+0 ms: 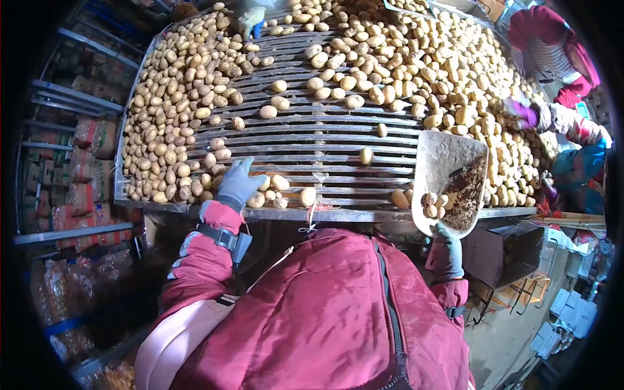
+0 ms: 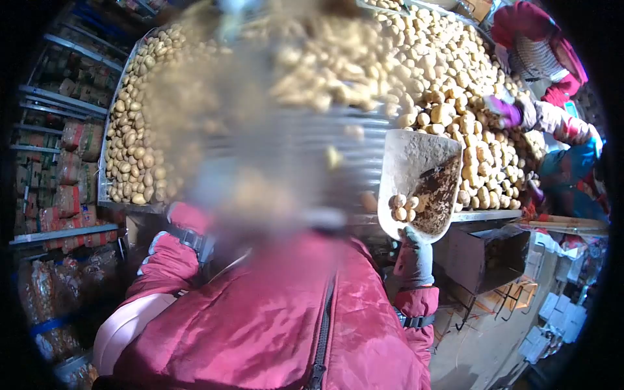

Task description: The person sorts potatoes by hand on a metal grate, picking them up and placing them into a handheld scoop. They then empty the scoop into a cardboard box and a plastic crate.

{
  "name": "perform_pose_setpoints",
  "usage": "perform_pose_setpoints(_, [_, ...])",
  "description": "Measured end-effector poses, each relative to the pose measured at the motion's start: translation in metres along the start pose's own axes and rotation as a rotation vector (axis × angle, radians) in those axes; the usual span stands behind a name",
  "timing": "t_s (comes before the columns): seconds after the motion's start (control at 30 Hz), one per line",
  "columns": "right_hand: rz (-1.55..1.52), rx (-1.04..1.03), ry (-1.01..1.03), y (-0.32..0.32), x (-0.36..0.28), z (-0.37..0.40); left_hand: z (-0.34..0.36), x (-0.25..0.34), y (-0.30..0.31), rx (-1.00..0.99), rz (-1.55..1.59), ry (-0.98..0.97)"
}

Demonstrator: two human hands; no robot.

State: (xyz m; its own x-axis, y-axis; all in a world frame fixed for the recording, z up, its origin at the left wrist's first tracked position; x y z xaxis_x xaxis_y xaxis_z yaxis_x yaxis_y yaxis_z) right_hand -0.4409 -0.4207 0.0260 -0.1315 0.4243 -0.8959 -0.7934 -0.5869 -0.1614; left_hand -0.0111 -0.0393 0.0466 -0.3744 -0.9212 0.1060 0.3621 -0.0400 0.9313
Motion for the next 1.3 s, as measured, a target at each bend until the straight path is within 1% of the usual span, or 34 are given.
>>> perform_pose_setpoints(0.03, [0.301, -0.166, 0.203, 0.009, -0.002, -0.004, 0.009, -0.005, 0.007, -0.077, -0.055, 0.103])
perform_pose_setpoints(0.07, [0.103, -0.112, 0.068, 0.016, 0.006, -0.005, 0.006, -0.019, -0.007, -0.178, -0.049, 0.103])
perform_pose_setpoints(0.1, [-0.090, -0.057, -0.068, 0.010, -0.003, -0.003, 0.010, -0.007, -0.008, -0.354, -0.062, 0.046])
perform_pose_setpoints(0.13, [-0.206, 0.041, -0.200, 0.003, -0.012, -0.001, 0.015, 0.005, -0.016, -0.316, -0.131, 0.045])
perform_pose_setpoints(0.17, [-0.209, 0.030, -0.204, 0.014, 0.000, -0.010, 0.016, 0.017, -0.028, -0.274, -0.200, 0.039])
perform_pose_setpoints(0.2, [-0.090, -0.021, -0.129, 0.031, 0.015, -0.025, 0.013, 0.026, -0.037, -0.161, -0.040, 0.022])
perform_pose_setpoints(0.23, [0.029, -0.072, -0.055, 0.041, 0.023, -0.034, 0.011, 0.036, -0.045, -0.013, 0.170, -0.085])
perform_pose_setpoints(0.3, [0.085, -0.121, -0.060, 0.040, 0.027, -0.044, 0.013, 0.069, -0.022, 0.185, 0.303, -0.237])
perform_pose_setpoints(0.33, [0.144, -0.158, -0.060, 0.038, 0.028, -0.051, 0.012, 0.074, -0.010, 0.132, 0.368, -0.125])
perform_pose_setpoints(0.37, [0.147, -0.171, -0.061, 0.028, 0.019, -0.052, 0.015, 0.073, 0.002, 0.204, 0.421, -0.111])
perform_pose_setpoints(0.43, [-0.194, -0.018, -0.388, -0.002, 0.000, -0.040, 0.006, 0.048, 0.003, 0.329, 0.360, -0.104])
perform_pose_setpoints(0.47, [-0.161, -0.049, -0.381, -0.015, -0.013, -0.036, 0.010, 0.042, 0.007, 0.296, 0.326, -0.014])
perform_pose_setpoints(0.5, [-0.160, -0.056, -0.383, -0.016, -0.011, -0.038, 0.013, 0.037, 0.008, 0.300, 0.324, -0.007])
perform_pose_setpoints(0.57, [-0.095, -0.112, -0.400, -0.018, -0.006, -0.041, 0.018, 0.029, -0.002, 0.215, 0.304, 0.001])
perform_pose_setpoints(0.6, [-0.093, -0.119, -0.402, -0.019, -0.003, -0.043, 0.014, 0.023, -0.027, 0.103, 0.518, 0.068])
perform_pose_setpoints(0.63, [-0.118, -0.115, -0.430, -0.019, 0.000, -0.045, 0.014, 0.018, -0.044, 0.105, 0.518, 0.075])
perform_pose_setpoints(0.7, [-0.169, -0.101, -0.486, -0.018, 0.007, -0.046, 0.020, 0.035, -0.066, -0.089, 0.574, 0.061])
perform_pose_setpoints(0.73, [-0.167, -0.101, -0.488, -0.018, 0.009, -0.046, 0.023, 0.045, -0.067, -0.083, 0.450, 0.071])
perform_pose_setpoints(0.77, [-0.184, -0.095, -0.436, -0.018, 0.009, -0.048, 0.025, 0.062, -0.059, -0.087, 0.450, 0.073])
perform_pose_setpoints(0.8, [-0.200, -0.088, -0.383, -0.018, 0.008, -0.049, 0.024, 0.080, -0.053, -0.148, 0.383, 0.059])
perform_pose_setpoints(0.83, [-0.196, -0.084, -0.386, -0.018, 0.001, -0.047, 0.022, 0.094, -0.054, -0.209, 0.318, 0.046])
perform_pose_setpoints(0.9, [-0.042, -0.094, -0.484, -0.017, -0.015, -0.040, 0.003, 0.105, -0.090, -0.159, 0.755, -0.017])
perform_pose_setpoints(0.93, [-0.039, -0.087, -0.483, -0.014, -0.015, -0.040, -0.009, 0.112, -0.104, -0.098, 1.005, -0.078])
perform_pose_setpoints(0.97, [-0.065, -0.082, -0.479, -0.010, -0.014, -0.039, -0.012, 0.119, -0.102, -0.105, 1.009, -0.082])
perform_pose_setpoints(1.03, [-0.092, -0.070, -0.474, -0.003, -0.010, -0.037, -0.009, 0.140, -0.076, -0.080, 1.018, -0.103])
perform_pose_setpoints(1.07, [-0.078, -0.048, -0.437, 0.001, -0.007, -0.037, -0.001, 0.151, -0.059, -0.134, 0.953, -0.069])
perform_pose_setpoints(1.1, [-0.067, -0.026, -0.399, 0.005, -0.007, -0.037, -0.003, 0.158, -0.064, -0.138, 0.952, -0.077])
perform_pose_setpoints(1.2, [-0.054, -0.064, -0.382, 0.015, -0.007, -0.033, 0.001, 0.207, -0.086, -0.055, 0.220, -0.552])
perform_pose_setpoints(1.23, [-0.056, -0.059, -0.378, 0.018, -0.005, -0.032, 0.027, 0.236, -0.048, -0.110, 0.130, -0.554])
perform_pose_setpoints(1.3, [-0.031, -0.025, -0.385, 0.027, 0.000, -0.031, 0.043, 0.273, -0.051, 0.101, -0.057, -0.956])
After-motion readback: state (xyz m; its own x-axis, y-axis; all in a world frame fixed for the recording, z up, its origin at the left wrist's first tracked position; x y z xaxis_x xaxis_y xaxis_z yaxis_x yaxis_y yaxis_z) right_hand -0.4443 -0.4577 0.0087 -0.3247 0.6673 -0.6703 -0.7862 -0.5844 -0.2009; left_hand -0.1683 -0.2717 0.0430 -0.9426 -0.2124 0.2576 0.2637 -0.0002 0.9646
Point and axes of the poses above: each hand's wrist, its own z-axis away from the middle knuckle, its own y-axis out of the back of the hand, x = y × z, the point moved 5 cm from there along -z, towards the middle knuckle, and after that the axes turned 11 degrees about -z, right-handed, at the moved point
